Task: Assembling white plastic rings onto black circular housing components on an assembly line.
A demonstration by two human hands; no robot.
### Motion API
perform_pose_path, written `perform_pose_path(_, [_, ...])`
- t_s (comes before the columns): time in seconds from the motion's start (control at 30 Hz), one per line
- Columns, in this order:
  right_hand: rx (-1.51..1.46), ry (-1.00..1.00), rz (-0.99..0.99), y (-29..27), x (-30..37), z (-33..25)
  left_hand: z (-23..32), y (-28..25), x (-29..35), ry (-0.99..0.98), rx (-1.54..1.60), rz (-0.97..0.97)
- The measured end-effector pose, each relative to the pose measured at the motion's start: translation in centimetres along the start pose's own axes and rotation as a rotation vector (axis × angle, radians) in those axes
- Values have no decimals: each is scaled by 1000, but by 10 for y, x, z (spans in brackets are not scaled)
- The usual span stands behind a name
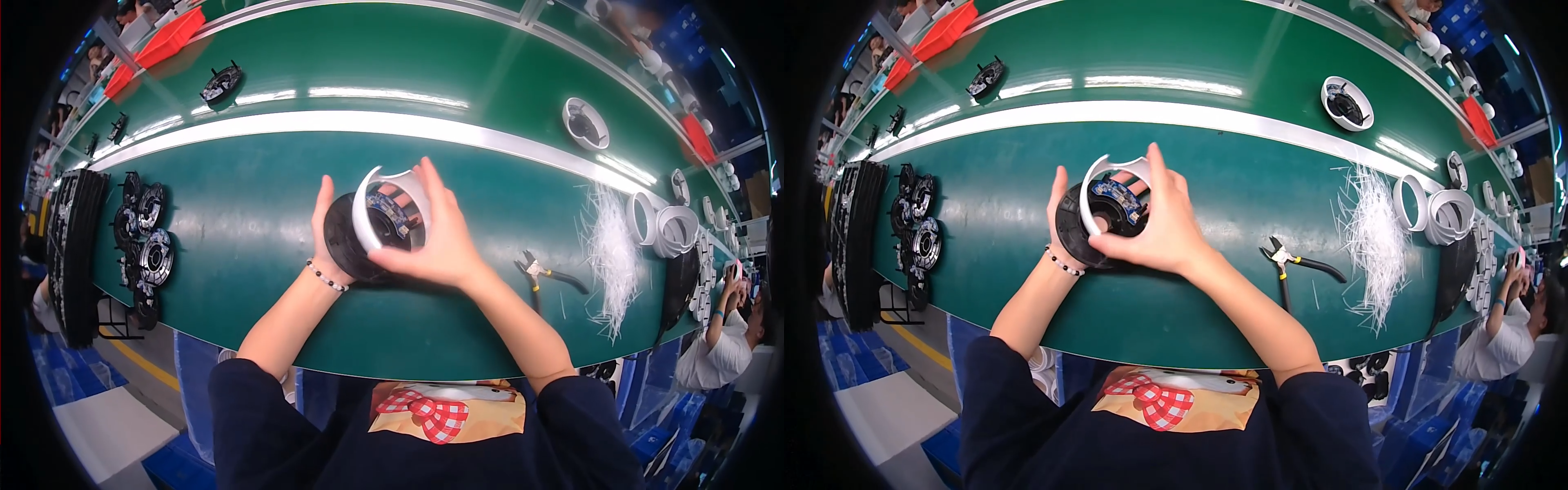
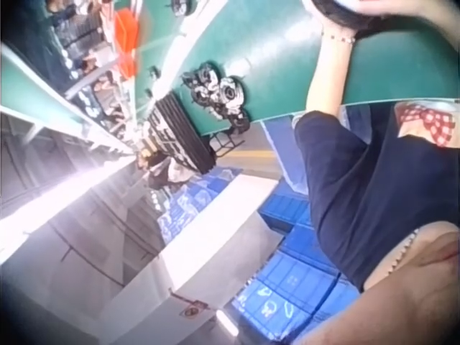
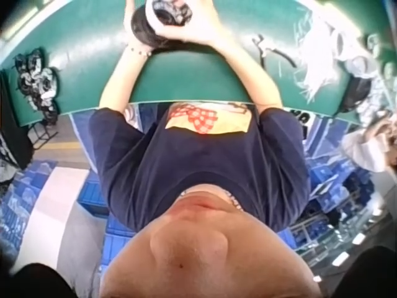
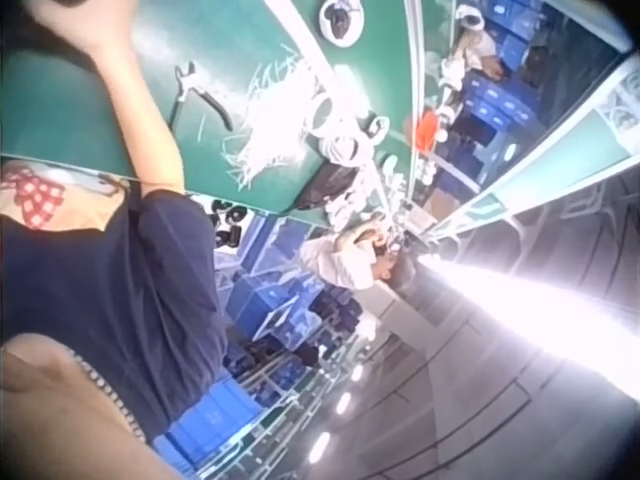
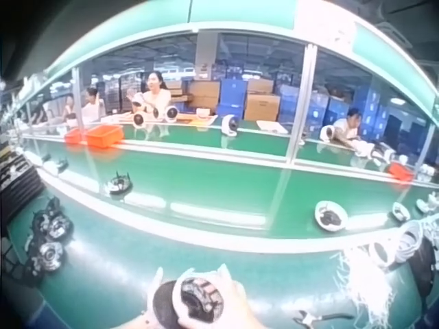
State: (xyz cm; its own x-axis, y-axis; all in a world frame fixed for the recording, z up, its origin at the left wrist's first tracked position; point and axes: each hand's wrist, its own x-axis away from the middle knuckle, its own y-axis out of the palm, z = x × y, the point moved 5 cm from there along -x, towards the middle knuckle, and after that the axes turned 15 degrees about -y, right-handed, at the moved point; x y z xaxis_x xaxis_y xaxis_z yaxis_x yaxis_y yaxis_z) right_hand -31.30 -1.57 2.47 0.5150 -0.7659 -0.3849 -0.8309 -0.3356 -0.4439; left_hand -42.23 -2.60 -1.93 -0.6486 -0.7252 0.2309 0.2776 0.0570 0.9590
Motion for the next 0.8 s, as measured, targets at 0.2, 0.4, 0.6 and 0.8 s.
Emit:
perform_pose_path(0.2, [-470, 206, 337, -27, -4, 35, 9, 11, 5, -12, -117, -49])
perform_pose_path(0.4, [-389, 193, 147, -2, 3, 20, 14, -9, 3, 73, -181, 180])
perform_pose_path(0.6, [-41, 6, 51, 4, 1, 1, 10, 0, 0, 132, -262, 136])
perform_pose_path(0.8, [112, -204, -5, 7, -1, -9, 10, 3, 4, 162, -198, 114])
